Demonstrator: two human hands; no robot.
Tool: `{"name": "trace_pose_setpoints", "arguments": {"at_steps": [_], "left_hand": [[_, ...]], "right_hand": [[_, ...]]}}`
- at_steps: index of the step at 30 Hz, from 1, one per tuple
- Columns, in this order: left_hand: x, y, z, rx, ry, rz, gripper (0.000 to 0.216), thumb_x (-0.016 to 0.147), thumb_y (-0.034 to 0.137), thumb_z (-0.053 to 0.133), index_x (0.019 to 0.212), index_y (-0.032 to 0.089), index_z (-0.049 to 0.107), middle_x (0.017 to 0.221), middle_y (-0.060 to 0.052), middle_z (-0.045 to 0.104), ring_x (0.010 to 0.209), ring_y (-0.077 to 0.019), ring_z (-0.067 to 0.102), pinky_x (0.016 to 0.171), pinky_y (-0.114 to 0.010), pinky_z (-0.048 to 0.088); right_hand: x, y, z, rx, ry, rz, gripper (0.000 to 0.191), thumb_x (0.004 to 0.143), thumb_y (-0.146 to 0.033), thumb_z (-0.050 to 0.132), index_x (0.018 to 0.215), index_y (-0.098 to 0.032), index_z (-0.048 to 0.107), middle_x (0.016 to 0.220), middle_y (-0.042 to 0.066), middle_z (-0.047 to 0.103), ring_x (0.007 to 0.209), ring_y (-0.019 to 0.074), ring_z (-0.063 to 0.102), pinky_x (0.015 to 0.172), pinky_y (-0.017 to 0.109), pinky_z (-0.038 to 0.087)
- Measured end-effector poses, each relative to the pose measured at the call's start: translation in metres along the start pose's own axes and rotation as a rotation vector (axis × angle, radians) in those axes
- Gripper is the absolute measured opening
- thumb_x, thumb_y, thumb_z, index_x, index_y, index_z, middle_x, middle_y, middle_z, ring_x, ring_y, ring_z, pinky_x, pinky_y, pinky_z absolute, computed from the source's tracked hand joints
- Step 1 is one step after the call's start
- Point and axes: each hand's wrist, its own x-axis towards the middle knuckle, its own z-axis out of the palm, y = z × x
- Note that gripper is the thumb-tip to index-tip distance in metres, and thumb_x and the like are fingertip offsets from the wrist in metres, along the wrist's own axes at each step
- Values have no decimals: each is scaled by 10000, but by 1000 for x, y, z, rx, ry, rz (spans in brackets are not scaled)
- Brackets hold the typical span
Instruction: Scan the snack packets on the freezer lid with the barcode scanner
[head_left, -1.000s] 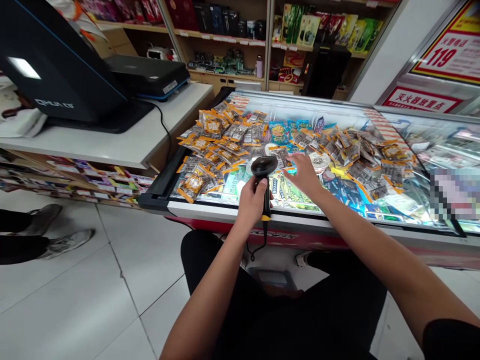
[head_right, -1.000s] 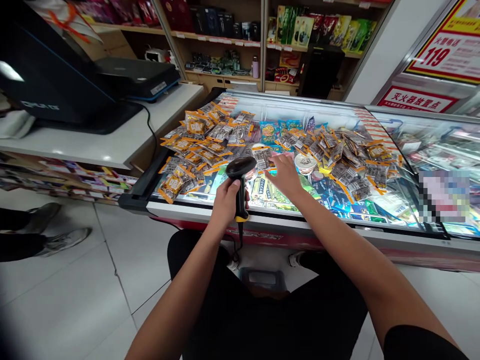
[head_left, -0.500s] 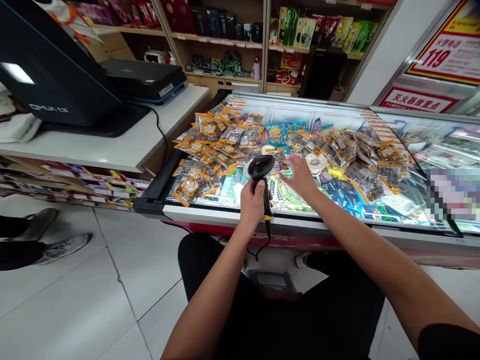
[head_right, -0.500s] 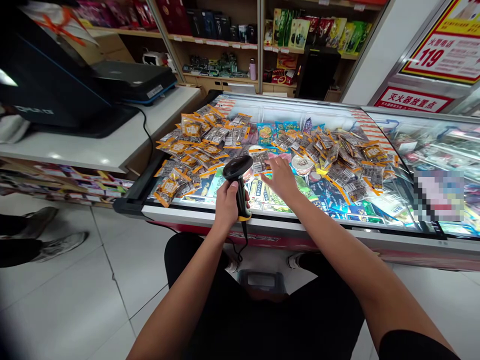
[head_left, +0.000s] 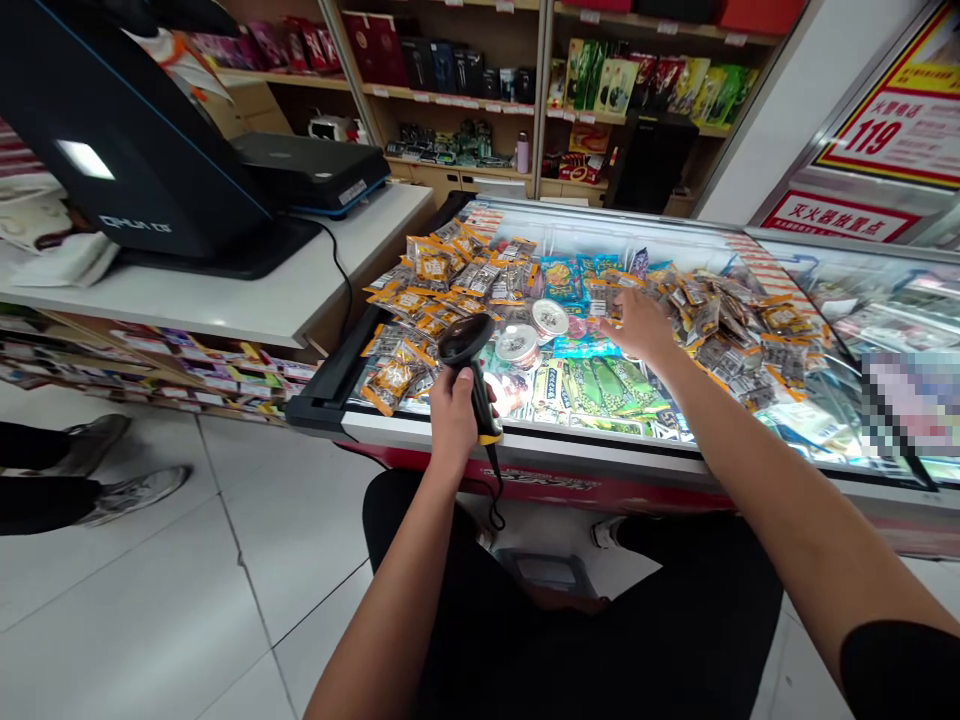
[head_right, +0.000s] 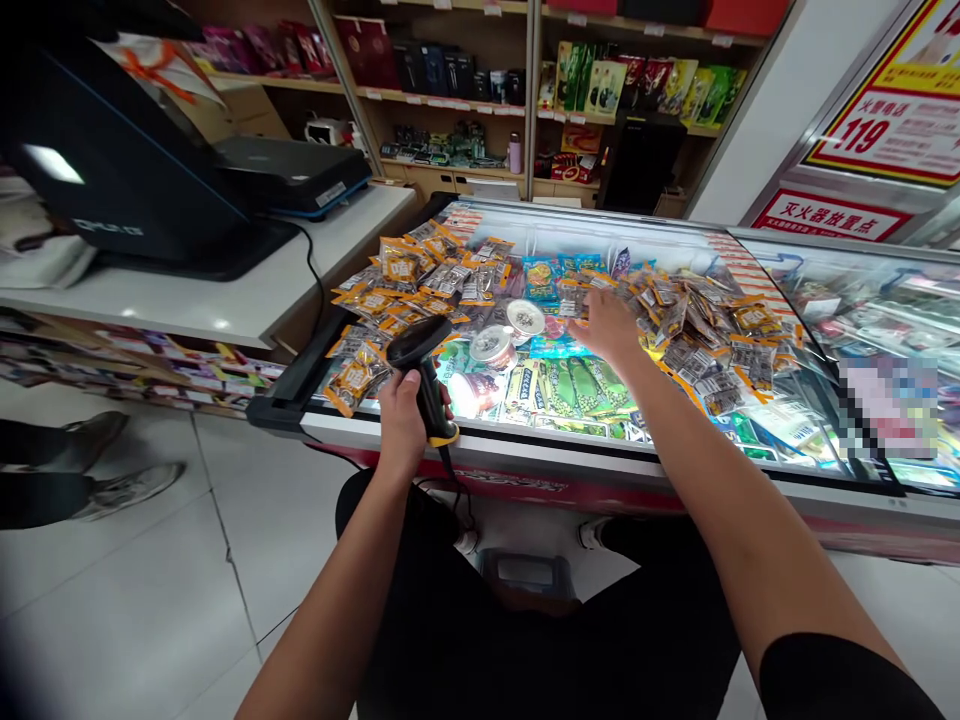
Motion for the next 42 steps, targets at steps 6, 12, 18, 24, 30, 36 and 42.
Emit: {"name": "trace_pose_setpoints", "arguments": {"at_steps": [6, 12, 18, 24, 30, 36, 42], "left_hand": [[1, -3, -7, -39, 34, -23, 306, 947, 521, 531, 981, 218, 541, 634, 45, 620, 404, -129, 564, 371, -224, 452], [1, -4, 0, -15, 12, 0, 315, 939, 532, 549, 965, 219, 539, 642, 38, 613, 421, -125, 564, 384, -225, 461], [2, -4, -2, -31, -15, -41, 358, 940, 562, 555, 1010, 211, 556, 641, 39, 606, 433, -130, 572, 395, -235, 481], [2, -5, -5, -22, 6, -37, 363, 935, 560, 553, 1002, 204, 553, 630, 40, 599, 427, -118, 559, 409, -221, 479], [0, 1, -1, -41, -98, -88, 339, 932, 542, 549, 1005, 211, 553, 663, 33, 633, 423, -120, 565, 392, -224, 467], [-4, 3, 7, 58, -222, -104, 347, 930, 553, 568, 921, 206, 560, 628, 35, 613, 390, -115, 555, 382, -223, 456], [-6, 4, 9, 74, -260, -111, 336, 951, 543, 563, 947, 206, 560, 627, 46, 596, 396, -115, 558, 387, -226, 468]], "right_hand": [[13, 39, 1, -122, 40, 239, 619, 870, -571, 650, 1241, -84, 557, 1256, 273, 607, 1174, 410, 587, 965, 522, 461], [32, -17, -11, -125, 233, 141, 647, 916, -571, 591, 1315, -63, 560, 1323, 272, 585, 1290, 423, 506, 1103, 583, 376], [65, -133, 20, 173, -94, -281, 630, 1037, -549, 434, 1590, -248, 417, 1689, 101, 333, 1547, 354, 312, 1222, 549, 336], [44, -155, 41, 180, -114, -303, 528, 1067, -484, 416, 1509, -224, 541, 1668, 124, 372, 1524, 349, 364, 1225, 537, 345], [-20, -141, 11, 127, -72, -386, 387, 1059, -264, 453, 1403, -241, 627, 1515, 181, 517, 1382, 382, 505, 1069, 573, 485], [-60, -132, -1, 125, -65, -414, 375, 1070, -258, 435, 1392, -251, 626, 1504, 190, 524, 1373, 370, 508, 1036, 567, 508], [-65, -133, -1, 104, -66, -393, 376, 1064, -263, 442, 1396, -246, 618, 1511, 189, 516, 1356, 372, 513, 1018, 551, 521]]}}
